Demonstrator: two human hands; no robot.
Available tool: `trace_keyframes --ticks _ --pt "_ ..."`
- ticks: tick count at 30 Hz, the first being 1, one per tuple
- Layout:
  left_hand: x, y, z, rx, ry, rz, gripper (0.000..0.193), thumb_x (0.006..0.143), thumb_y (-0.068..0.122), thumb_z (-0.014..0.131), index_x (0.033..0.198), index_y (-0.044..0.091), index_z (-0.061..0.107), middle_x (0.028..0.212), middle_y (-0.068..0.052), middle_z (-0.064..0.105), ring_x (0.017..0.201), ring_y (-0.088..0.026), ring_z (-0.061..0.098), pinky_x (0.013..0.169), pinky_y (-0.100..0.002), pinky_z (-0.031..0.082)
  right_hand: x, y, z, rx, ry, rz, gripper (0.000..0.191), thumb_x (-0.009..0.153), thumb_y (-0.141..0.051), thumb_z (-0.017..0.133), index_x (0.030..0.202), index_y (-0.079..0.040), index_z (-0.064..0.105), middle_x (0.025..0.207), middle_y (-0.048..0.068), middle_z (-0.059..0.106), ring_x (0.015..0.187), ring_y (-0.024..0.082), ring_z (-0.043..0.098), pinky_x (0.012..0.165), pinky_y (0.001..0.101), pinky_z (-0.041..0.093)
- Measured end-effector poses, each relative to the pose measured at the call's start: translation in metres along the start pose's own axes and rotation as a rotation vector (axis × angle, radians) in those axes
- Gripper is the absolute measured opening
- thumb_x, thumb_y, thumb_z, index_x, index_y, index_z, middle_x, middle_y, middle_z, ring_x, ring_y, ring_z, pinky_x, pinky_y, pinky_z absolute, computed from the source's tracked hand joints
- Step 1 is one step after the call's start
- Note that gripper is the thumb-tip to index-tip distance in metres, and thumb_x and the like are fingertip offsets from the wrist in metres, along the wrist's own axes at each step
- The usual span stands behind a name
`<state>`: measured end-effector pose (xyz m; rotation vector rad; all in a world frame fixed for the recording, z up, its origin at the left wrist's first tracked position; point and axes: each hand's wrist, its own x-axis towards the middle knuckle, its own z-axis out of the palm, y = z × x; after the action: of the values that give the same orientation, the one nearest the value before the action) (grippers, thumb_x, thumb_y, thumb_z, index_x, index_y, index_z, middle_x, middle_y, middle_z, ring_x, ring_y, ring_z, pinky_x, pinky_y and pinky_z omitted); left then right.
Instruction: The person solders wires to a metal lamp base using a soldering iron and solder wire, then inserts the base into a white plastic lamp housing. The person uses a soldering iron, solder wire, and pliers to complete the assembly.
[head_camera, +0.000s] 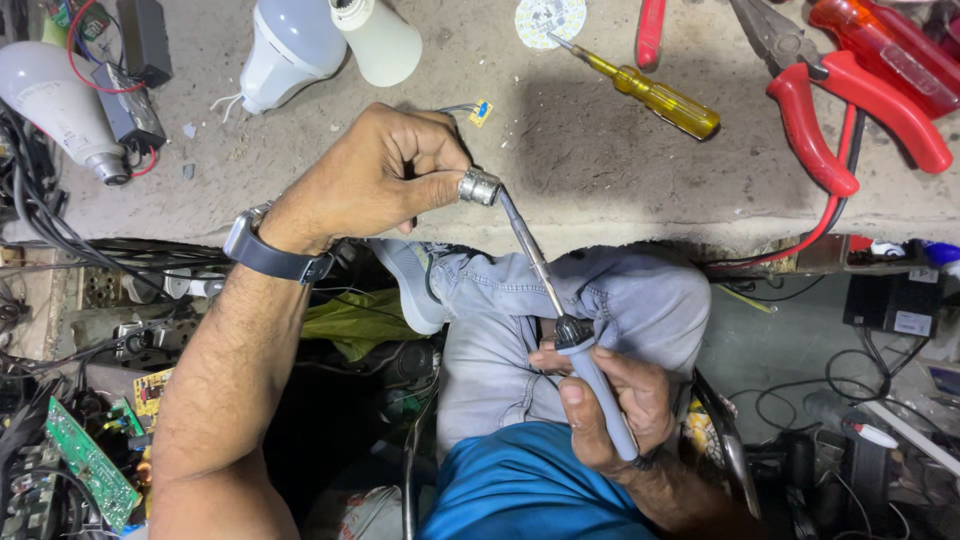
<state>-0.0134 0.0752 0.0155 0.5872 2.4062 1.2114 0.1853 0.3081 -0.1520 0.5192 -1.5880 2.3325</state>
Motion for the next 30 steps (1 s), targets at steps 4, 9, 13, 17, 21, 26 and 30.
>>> trace_keyframes --ticks 4,9,13,17,21,26,30 --pt "-0.0001 0.0007 -0.0006 -0.017 -0.010 -0.020 0.015 0.093 0.016 0.078 0.094 0.002 0.074 0.071 0.004 0.058 0.055 -0.001 0.053 0.041 -0.019 0.048 -0.0007 0.0028 0.0010 0.034 0.028 0.001 0.044 0.104 0.000 0.055 0.144 -0.006 0.037 0.121 0.031 0.068 0.105 0.034 0.076 0.100 0.0512 0.063" --pt "0.0005 0.0005 0.0004 -0.008 0.003 -0.041 0.015 0.092 0.016 0.079 0.093 0.002 0.073 0.070 0.004 0.059 0.055 -0.001 0.053 0.041 -0.019 0.047 -0.0012 0.0032 0.0006 0.040 0.026 -0.016 0.044 0.104 -0.001 0.055 0.144 -0.005 0.036 0.120 0.031 0.069 0.105 0.033 0.077 0.101 0.0506 0.063" --pt "0.0002 0.0003 0.0010 -0.008 -0.002 -0.049 0.015 0.093 0.017 0.078 0.094 0.003 0.074 0.070 0.004 0.059 0.055 -0.001 0.053 0.041 -0.019 0.048 -0.0005 0.0012 0.0016 0.019 0.044 0.003 0.042 0.104 -0.001 0.055 0.142 -0.004 0.038 0.118 0.031 0.069 0.103 0.034 0.077 0.101 0.0513 0.063" --pt "0.0006 0.0008 0.0002 -0.008 -0.013 -0.014 0.015 0.093 0.017 0.078 0.094 0.003 0.074 0.070 0.004 0.059 0.055 -0.001 0.054 0.041 -0.019 0.047 0.0017 -0.0001 0.0031 0.001 0.054 -0.040 0.043 0.103 -0.001 0.057 0.142 -0.004 0.038 0.114 0.030 0.071 0.102 0.033 0.077 0.100 0.0509 0.063" --pt "-0.0004 0.0014 0.0002 0.016 0.008 -0.066 0.015 0.092 0.017 0.079 0.093 0.003 0.074 0.068 0.003 0.058 0.053 -0.001 0.053 0.040 -0.019 0.047 0.0037 0.0004 0.0030 0.020 0.040 -0.010 0.042 0.104 -0.001 0.056 0.142 -0.004 0.038 0.117 0.031 0.069 0.104 0.034 0.076 0.099 0.0508 0.065" --pt "0.0008 0.0006 -0.0009 -0.013 -0.004 -0.002 0.014 0.093 0.016 0.078 0.094 0.002 0.074 0.068 0.004 0.056 0.053 -0.002 0.052 0.040 -0.019 0.048 0.0027 -0.0003 0.0038 0.066 0.038 0.002 0.044 0.103 -0.001 0.057 0.142 -0.003 0.036 0.118 0.033 0.069 0.102 0.034 0.077 0.096 0.0496 0.066" --pt "-0.0005 0.0000 0.0006 -0.023 0.005 -0.002 0.015 0.094 0.016 0.078 0.092 0.001 0.073 0.073 0.004 0.057 0.056 -0.001 0.053 0.041 -0.019 0.047 0.0019 -0.0021 0.0035 -0.003 0.046 0.011 0.041 0.104 -0.001 0.055 0.141 -0.003 0.038 0.117 0.032 0.069 0.102 0.033 0.077 0.098 0.0492 0.065"
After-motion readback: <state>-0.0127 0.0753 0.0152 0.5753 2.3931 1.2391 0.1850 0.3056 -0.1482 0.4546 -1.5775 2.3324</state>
